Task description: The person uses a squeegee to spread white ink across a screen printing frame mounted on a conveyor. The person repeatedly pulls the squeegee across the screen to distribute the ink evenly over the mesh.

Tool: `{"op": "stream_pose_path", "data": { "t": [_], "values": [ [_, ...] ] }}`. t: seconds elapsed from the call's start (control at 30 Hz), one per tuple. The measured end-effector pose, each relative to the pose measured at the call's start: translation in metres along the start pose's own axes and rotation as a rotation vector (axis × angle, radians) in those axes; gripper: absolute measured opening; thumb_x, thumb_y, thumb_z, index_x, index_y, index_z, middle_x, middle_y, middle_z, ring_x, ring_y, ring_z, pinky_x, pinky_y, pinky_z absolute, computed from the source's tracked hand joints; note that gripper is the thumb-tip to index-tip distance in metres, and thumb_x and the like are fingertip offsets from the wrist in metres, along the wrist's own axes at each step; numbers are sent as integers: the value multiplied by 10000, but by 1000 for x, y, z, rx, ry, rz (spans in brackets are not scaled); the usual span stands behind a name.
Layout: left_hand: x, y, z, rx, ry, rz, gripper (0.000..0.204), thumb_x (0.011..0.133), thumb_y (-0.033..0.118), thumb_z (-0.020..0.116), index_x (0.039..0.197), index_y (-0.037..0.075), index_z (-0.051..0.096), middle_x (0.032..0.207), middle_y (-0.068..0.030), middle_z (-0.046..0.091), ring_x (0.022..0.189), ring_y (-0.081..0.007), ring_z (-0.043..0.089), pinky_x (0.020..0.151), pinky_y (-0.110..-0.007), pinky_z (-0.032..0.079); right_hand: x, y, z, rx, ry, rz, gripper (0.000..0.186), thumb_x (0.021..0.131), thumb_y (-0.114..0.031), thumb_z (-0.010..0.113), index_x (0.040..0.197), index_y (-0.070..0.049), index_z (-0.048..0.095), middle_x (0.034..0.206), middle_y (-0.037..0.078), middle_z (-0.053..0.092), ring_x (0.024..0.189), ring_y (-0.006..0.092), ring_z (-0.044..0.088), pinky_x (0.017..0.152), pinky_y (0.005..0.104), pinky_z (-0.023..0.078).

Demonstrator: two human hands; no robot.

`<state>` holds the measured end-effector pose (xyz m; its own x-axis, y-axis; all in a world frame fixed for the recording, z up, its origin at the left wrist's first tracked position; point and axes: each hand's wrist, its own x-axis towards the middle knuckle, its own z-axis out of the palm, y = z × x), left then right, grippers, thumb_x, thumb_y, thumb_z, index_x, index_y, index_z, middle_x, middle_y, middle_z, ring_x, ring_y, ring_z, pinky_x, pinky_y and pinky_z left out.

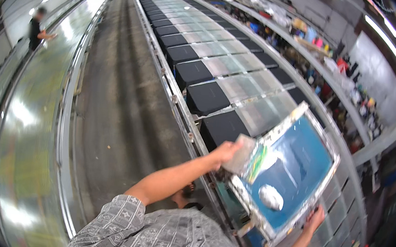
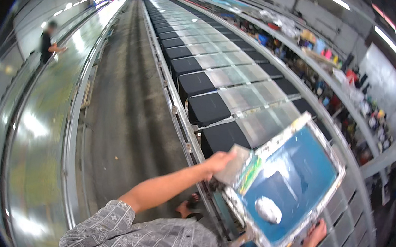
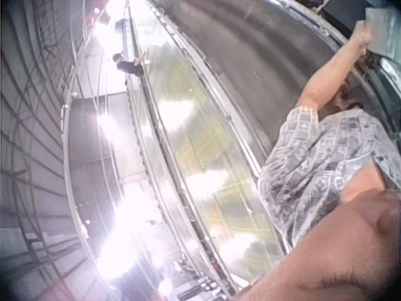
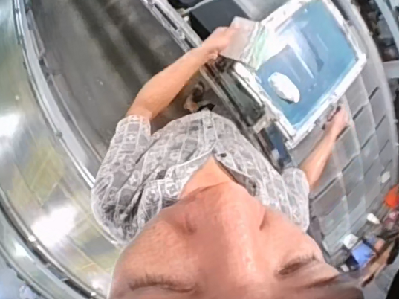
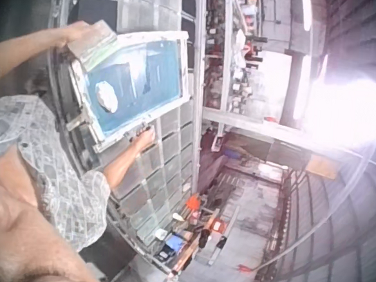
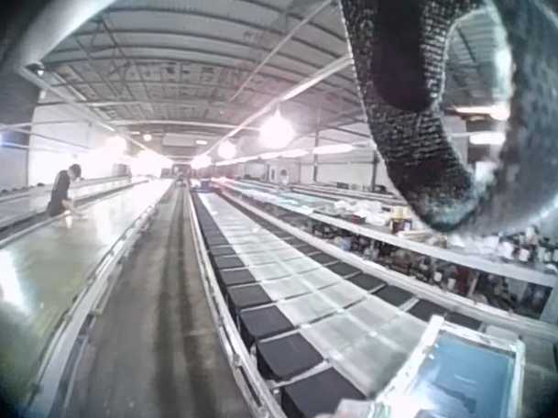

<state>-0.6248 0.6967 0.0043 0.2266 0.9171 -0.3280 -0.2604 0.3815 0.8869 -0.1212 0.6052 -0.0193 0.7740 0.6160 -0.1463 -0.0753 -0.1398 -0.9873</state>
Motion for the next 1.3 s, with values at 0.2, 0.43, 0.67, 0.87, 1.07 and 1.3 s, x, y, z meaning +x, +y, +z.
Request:
{"op": "stream_pose_path", "data": {
  "t": [0.2,0.43,0.67,0.87,1.07,1.3],
  "values": [
    [109,37,-124,116,33,3,570,977,519,511,1178,1,640,1056,-69,698,904,-164,669,835,-323,527,-41,49,172,20,84,-46,165,918,-264,635,874,-108,602,564,-33,479,404,47,387,342,219,256],
    [133,97,-199,195,144,-104,548,995,473,500,1208,-20,610,1104,-62,669,998,-121,605,907,-281,451,-109,39,268,120,189,113,133,920,-198,627,856,-95,573,542,-33,458,392,59,362,360,248,239],
    [130,25,-211,109,135,-58,467,1012,422,505,1155,-9,611,1045,-18,651,951,-92,572,892,-277,435,-102,87,244,1,270,54,131,921,-177,625,844,-94,559,564,-43,447,422,41,348,378,244,227],
    [114,67,-197,65,98,-2,403,1014,350,524,1216,4,566,1160,-24,606,987,-80,546,889,-259,435,-115,95,243,-47,243,62,125,908,-176,637,845,-84,580,603,-47,474,476,34,365,421,233,240],
    [97,108,-204,580,-188,212,440,907,125,553,1344,79,523,1175,-89,655,882,-121,604,799,-291,487,-106,96,252,-115,242,-24,137,878,-189,633,861,-53,631,650,-28,533,565,53,418,510,244,314],
    [36,168,-186,1714,-557,299,411,762,91,627,1165,145,566,658,-145,611,680,-364,620,618,-461,483,-121,98,263,-384,312,-49,209,822,-275,646,846,-69,669,707,94,635,664,219,576,664,357,459]
  ]
}}
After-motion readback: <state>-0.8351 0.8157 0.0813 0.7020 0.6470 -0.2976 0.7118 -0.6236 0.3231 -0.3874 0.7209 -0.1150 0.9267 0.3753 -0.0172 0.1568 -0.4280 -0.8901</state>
